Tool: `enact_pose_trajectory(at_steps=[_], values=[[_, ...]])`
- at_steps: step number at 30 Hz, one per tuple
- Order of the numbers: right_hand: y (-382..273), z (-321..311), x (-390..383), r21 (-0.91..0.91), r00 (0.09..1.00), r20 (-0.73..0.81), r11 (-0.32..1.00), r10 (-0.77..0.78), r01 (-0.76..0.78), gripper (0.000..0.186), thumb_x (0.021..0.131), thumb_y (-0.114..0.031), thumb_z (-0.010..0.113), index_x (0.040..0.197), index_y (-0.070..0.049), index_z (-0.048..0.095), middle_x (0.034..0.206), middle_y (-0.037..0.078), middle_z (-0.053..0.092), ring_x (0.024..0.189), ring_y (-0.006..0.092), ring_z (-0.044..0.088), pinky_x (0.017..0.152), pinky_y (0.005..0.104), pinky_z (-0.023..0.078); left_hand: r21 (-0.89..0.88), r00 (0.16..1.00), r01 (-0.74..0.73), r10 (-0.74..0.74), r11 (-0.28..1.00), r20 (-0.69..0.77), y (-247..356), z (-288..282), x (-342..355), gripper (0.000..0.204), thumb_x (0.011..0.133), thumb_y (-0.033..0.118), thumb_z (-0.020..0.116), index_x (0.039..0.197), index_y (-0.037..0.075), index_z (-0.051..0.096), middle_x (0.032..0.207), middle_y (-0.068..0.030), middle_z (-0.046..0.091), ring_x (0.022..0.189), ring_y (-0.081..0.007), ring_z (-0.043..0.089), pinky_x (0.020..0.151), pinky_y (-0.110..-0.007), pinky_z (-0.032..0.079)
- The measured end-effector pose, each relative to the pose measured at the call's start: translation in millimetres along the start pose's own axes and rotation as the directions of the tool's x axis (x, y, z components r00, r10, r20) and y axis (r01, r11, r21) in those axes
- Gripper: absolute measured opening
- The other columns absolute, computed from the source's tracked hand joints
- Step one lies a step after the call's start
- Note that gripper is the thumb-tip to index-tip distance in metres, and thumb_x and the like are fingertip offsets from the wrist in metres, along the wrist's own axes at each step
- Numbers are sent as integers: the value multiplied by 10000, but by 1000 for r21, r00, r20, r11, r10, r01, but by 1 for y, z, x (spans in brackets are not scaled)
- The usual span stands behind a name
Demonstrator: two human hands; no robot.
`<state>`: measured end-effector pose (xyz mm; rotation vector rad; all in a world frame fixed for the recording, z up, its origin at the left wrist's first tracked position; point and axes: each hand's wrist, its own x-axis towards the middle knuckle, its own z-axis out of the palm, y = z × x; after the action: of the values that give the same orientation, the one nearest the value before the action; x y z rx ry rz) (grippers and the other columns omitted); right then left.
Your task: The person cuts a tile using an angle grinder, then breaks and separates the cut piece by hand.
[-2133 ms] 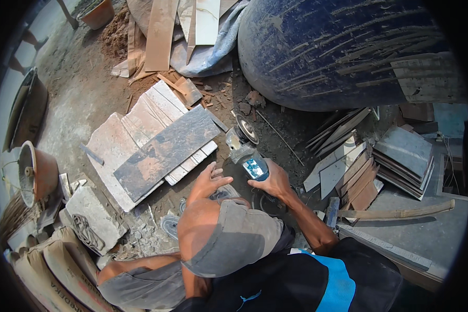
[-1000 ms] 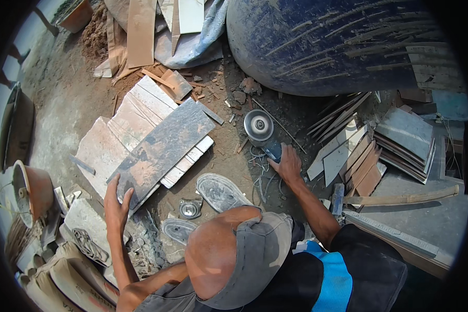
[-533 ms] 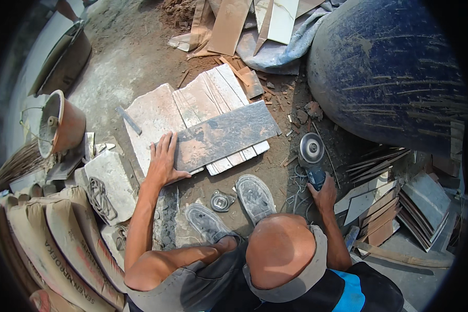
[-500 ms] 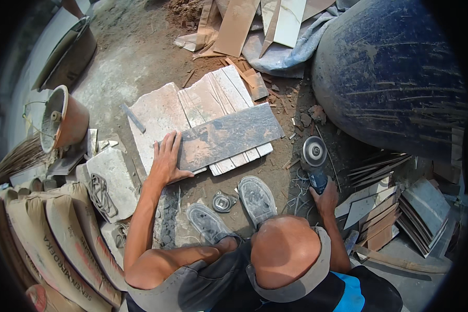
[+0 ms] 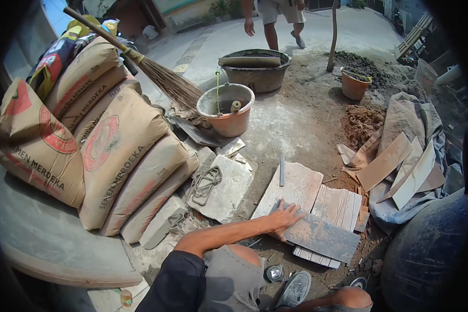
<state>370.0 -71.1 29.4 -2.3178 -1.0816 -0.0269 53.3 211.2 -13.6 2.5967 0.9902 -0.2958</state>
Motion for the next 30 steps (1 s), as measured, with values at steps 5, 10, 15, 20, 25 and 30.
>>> enact_pose_trajectory(at_steps=[5, 10, 15, 20, 25, 30], values=[[-90, -49, 66, 480, 998, -29, 876, -49, 57, 393, 865, -155, 622, 1182, 49, 510, 1046, 171, 597, 960, 271, 564, 828, 353, 468, 87, 999, -50, 50, 995, -2, 12, -48, 4, 1282, 423, 483, 876, 1443, 44, 236, 1376, -290, 334, 1306, -462, 303, 976, -757, 194], [-153, -125, 101, 816, 984, -65, 559, -168, 149, 272, 929, -76, 562, 1157, 69, 531, 1004, 143, 622, 908, 211, 586, 799, 300, 496, 179, 988, -133, 117, 975, 100, 29, -107, 23, 1229, 412, 491, 871, 1401, 18, 314, 1317, -276, 399, 1268, -448, 358, 933, -773, 234], [-192, -145, 101, 642, 673, 116, 572, -730, 510, 327, 787, -17, 674, 1102, 23, 597, 986, 148, 633, 853, 246, 626, 787, 321, 494, 311, 984, -176, 169, 934, 48, 48, -127, 41, 1085, 379, 555, 868, 1259, 63, 469, 1251, -273, 485, 1185, -439, 457, 855, -796, 279], [-195, -76, 99, 203, 467, 519, 633, -716, 747, 497, 744, -339, 705, 1110, -35, 562, 918, 123, 624, 902, 292, 608, 759, 380, 453, 350, 986, -142, 103, 926, 130, 45, -115, 50, 1135, 376, 566, 865, 1305, 80, 432, 1271, -265, 468, 1202, -427, 444, 879, -783, 272], [-173, -65, 101, 173, 449, 621, 671, -643, 721, 479, 730, -274, 733, 1112, -46, 557, 922, 135, 615, 891, 318, 599, 769, 405, 444, 338, 975, -129, 57, 932, 215, 39, -107, 53, 1185, 374, 576, 862, 1351, 97, 394, 1291, -258, 452, 1218, -415, 432, 902, -771, 265], [-184, -71, 99, 270, 497, 569, 719, -655, 640, 472, 729, -259, 736, 1111, -47, 557, 925, 134, 620, 854, 327, 598, 746, 411, 446, 384, 987, -146, 107, 912, 123, 32, -102, 53, 1201, 361, 574, 870, 1359, 111, 389, 1263, -225, 493, 1193, -380, 476, 897, -750, 310]])
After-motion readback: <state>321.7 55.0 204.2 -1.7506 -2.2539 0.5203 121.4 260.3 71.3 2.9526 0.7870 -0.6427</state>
